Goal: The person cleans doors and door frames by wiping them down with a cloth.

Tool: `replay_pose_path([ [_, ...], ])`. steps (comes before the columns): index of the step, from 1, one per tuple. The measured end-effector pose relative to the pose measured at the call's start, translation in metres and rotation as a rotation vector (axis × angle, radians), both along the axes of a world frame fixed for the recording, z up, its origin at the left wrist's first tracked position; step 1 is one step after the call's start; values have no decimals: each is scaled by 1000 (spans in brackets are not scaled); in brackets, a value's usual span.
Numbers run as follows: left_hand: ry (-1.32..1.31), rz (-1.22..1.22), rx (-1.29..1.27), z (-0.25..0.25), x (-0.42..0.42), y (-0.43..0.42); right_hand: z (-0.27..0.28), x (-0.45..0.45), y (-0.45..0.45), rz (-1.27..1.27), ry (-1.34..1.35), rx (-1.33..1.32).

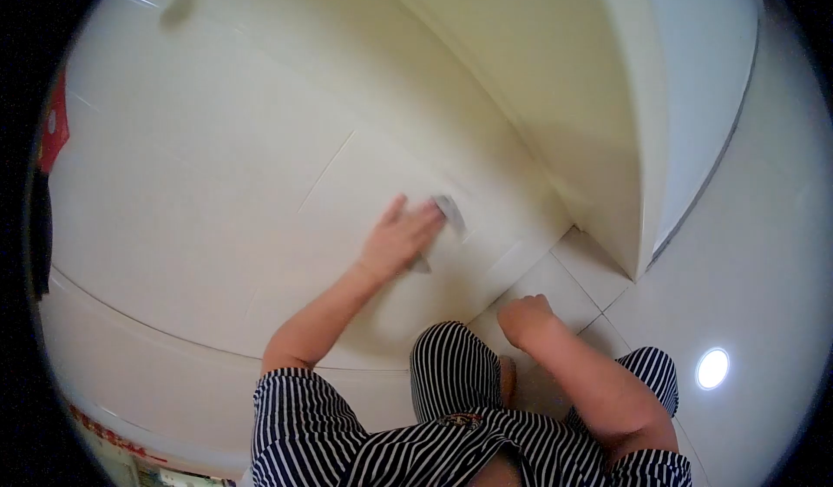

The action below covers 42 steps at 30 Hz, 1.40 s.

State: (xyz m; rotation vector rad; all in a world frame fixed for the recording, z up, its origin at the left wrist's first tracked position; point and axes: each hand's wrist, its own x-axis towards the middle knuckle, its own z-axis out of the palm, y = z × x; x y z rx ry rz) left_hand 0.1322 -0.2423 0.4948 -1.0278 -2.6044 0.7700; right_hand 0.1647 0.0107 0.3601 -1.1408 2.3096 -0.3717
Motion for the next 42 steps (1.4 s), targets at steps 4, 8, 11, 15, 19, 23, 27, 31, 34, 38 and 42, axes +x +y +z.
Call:
replay_pose_path([
  [4,461,52,-18,120,-23,9,11,-1,2,24,-7,-9],
  [8,1104,100,-131,277,-21,-26,13,-1,3,54,-31,-12],
  [11,1487,397,-300,400,23,-64,22,-3,7,48,-17,-35],
  [15,1625,512,196,477,63,-89,39,-1,12,42,-32,-84],
  [19,1385,395,224,462,50,-68,42,8,13,56,13,-126],
  [23,1234,48,-9,360,-1,-23,45,15,14,106,63,-155],
  [27,1073,84,-4,223,-29,1,33,5,6,116,67,-127],
  [31,585,76,75,103,-23,28,31,7,10,90,90,-153],
  [34,217,93,60,10,-11,21,29,2,12,52,33,-136],
  [38,55,209,-103,-47,25,2,28,-1,14,31,22,-62],
  [42,142,258,13,-15,40,-18,27,0,10,33,30,-29],
])
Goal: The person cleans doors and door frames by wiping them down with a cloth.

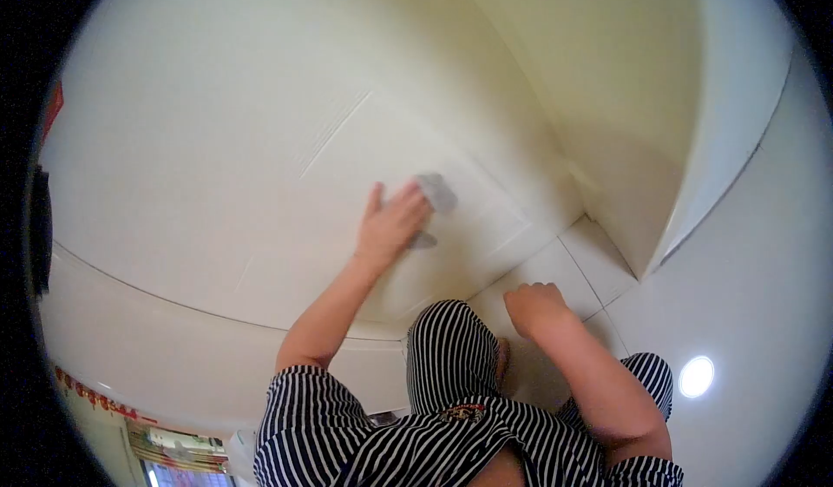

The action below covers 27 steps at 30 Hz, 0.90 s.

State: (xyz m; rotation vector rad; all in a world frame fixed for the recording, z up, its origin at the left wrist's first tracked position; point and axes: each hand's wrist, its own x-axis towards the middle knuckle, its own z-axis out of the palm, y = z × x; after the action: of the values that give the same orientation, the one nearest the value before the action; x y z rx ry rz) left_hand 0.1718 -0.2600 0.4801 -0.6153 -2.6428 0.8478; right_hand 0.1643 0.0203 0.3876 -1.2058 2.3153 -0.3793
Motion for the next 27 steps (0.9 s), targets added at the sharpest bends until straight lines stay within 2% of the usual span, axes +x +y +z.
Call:
replay_pose_path([
  [3,309,-47,41,80,2,-14,-6,1,0,44,-9,-28],
  [5,630,-85,-95,145,1,-28,-5,3,0,56,-14,-30],
  [6,769,94,-201,188,3,-19,-3,4,0,66,-18,-33],
  [8,1025,301,-408,270,11,-40,2,4,0,62,-32,-35],
  [9,1095,157,-305,309,16,-41,4,4,1,47,-46,-37],
  [10,1180,192,-504,357,24,-55,8,4,2,53,-50,-40],
  [12,1312,289,-556,447,46,-71,14,1,5,48,-15,-34],
  [13,1357,421,-524,484,59,-70,14,1,7,50,-17,-35],
  [14,1398,554,-492,510,70,-74,14,2,8,41,9,-61],
  [15,1393,553,-499,528,72,-85,14,3,8,33,33,-89],
  [16,1433,557,-394,544,68,-97,13,4,7,36,26,-91],
  [17,1477,561,-288,553,68,-101,11,4,6,31,22,-109],
  [18,1481,561,-290,541,65,-95,11,3,6,23,22,-124],
  [20,1461,427,-387,477,43,-65,15,2,7,39,26,-131],
  [22,1392,390,-850,401,35,-29,18,4,9,63,16,-131],
  [24,1323,187,-424,348,21,-25,19,6,10,56,53,-171],
  [26,1186,304,-150,287,13,2,16,9,11,43,61,-211],
  [27,1095,357,-125,256,10,9,14,9,11,24,76,-252],
])
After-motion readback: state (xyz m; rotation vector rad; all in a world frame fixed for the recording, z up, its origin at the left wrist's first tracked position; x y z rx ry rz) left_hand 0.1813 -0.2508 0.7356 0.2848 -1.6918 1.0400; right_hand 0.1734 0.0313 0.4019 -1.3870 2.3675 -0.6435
